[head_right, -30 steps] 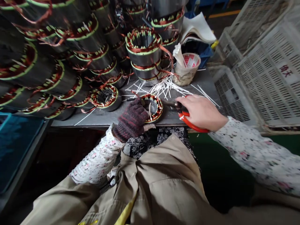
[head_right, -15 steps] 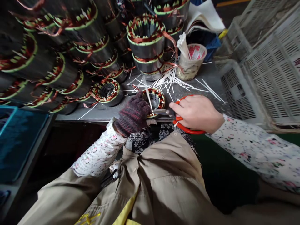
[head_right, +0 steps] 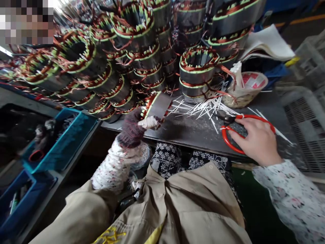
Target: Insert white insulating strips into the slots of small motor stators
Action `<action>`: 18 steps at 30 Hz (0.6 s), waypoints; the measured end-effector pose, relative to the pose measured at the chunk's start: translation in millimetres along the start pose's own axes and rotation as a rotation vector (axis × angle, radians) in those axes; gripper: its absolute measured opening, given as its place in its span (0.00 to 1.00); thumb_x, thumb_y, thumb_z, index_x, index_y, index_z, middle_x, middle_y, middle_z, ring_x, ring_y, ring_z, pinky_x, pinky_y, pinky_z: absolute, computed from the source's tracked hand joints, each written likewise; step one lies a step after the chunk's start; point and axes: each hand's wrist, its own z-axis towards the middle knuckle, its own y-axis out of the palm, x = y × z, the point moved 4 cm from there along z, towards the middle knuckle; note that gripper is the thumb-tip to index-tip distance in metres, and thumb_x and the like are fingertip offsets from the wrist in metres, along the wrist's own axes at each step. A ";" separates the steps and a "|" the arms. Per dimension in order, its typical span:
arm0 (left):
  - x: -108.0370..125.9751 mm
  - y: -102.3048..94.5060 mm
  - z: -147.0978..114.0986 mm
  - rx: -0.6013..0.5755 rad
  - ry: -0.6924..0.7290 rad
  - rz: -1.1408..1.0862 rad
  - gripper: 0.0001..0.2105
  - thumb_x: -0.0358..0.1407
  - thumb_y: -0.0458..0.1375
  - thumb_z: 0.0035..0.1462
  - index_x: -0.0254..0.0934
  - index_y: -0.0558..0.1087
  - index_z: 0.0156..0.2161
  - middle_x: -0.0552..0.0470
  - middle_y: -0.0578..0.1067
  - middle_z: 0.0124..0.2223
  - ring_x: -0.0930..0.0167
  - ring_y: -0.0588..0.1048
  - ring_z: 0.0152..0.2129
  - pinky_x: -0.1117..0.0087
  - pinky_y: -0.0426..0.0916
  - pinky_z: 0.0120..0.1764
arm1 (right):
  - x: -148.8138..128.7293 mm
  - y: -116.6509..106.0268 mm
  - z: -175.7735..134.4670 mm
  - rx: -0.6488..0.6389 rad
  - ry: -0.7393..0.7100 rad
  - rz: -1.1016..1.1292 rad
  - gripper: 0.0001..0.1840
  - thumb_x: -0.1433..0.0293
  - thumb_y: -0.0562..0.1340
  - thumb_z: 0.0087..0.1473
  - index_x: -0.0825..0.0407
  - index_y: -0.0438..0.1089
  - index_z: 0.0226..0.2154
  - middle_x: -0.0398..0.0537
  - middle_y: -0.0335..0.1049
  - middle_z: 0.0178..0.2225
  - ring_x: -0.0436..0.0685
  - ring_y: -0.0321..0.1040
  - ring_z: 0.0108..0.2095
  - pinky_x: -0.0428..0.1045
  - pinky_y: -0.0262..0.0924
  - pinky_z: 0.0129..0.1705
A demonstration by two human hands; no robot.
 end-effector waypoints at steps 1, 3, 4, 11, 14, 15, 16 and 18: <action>-2.1 -16.0 5.4 0.005 0.018 0.031 0.16 0.49 0.58 0.67 0.40 0.78 0.49 0.49 0.83 0.43 0.66 0.81 0.39 0.58 0.79 0.44 | -0.1 -0.1 -0.9 -0.002 0.005 0.001 0.26 0.54 0.56 0.57 0.52 0.75 0.50 0.69 0.76 0.51 0.75 0.70 0.53 0.66 0.63 0.57; -11.1 -41.1 20.9 -0.009 0.101 0.279 0.19 0.55 0.66 0.58 0.42 0.80 0.44 0.49 0.82 0.42 0.61 0.78 0.47 0.51 0.74 0.56 | -0.7 -1.6 -1.8 -0.005 0.021 0.005 0.25 0.54 0.57 0.57 0.52 0.75 0.48 0.69 0.76 0.51 0.75 0.70 0.54 0.66 0.63 0.57; -19.5 -48.8 29.7 -0.035 0.139 0.455 0.21 0.57 0.65 0.58 0.41 0.80 0.43 0.48 0.82 0.40 0.58 0.77 0.49 0.48 0.71 0.59 | -0.9 -2.3 -2.0 -0.006 0.028 0.007 0.25 0.54 0.57 0.57 0.52 0.75 0.48 0.68 0.76 0.52 0.75 0.70 0.54 0.66 0.63 0.57; -67.2 -55.3 48.8 -0.339 0.289 0.856 0.23 0.58 0.64 0.57 0.37 0.79 0.39 0.47 0.81 0.37 0.60 0.77 0.46 0.50 0.70 0.60 | -0.3 -0.7 -2.4 0.008 0.046 0.022 0.23 0.54 0.57 0.56 0.50 0.76 0.45 0.67 0.76 0.53 0.75 0.70 0.54 0.66 0.63 0.57; -29.1 -62.1 36.5 -0.274 0.342 0.938 0.24 0.55 0.61 0.61 0.36 0.77 0.50 0.44 0.82 0.48 0.58 0.76 0.50 0.41 0.62 0.65 | -5.1 -3.0 -2.3 0.002 0.017 0.025 0.24 0.54 0.56 0.58 0.52 0.76 0.44 0.69 0.76 0.53 0.76 0.71 0.54 0.67 0.63 0.58; -9.7 -63.3 35.2 -0.216 0.360 0.944 0.27 0.55 0.61 0.62 0.36 0.74 0.57 0.41 0.79 0.56 0.55 0.74 0.55 0.38 0.59 0.66 | -7.2 -4.0 -2.0 -0.005 0.000 0.034 0.23 0.55 0.56 0.59 0.52 0.76 0.44 0.70 0.76 0.53 0.76 0.71 0.54 0.67 0.63 0.58; 10.8 -62.6 37.1 -0.144 0.375 0.939 0.30 0.54 0.61 0.63 0.37 0.69 0.63 0.40 0.74 0.63 0.53 0.71 0.60 0.38 0.55 0.68 | -9.0 -5.0 -1.8 -0.006 -0.013 0.044 0.22 0.56 0.56 0.59 0.52 0.76 0.44 0.70 0.76 0.52 0.76 0.71 0.54 0.68 0.63 0.57; 50.8 -52.9 52.6 0.025 0.442 0.825 0.31 0.52 0.60 0.66 0.39 0.65 0.67 0.42 0.72 0.65 0.57 0.70 0.63 0.46 0.54 0.71 | -10.5 -6.0 -1.4 0.007 -0.029 0.055 0.19 0.57 0.57 0.61 0.51 0.77 0.44 0.69 0.77 0.51 0.77 0.72 0.53 0.69 0.64 0.55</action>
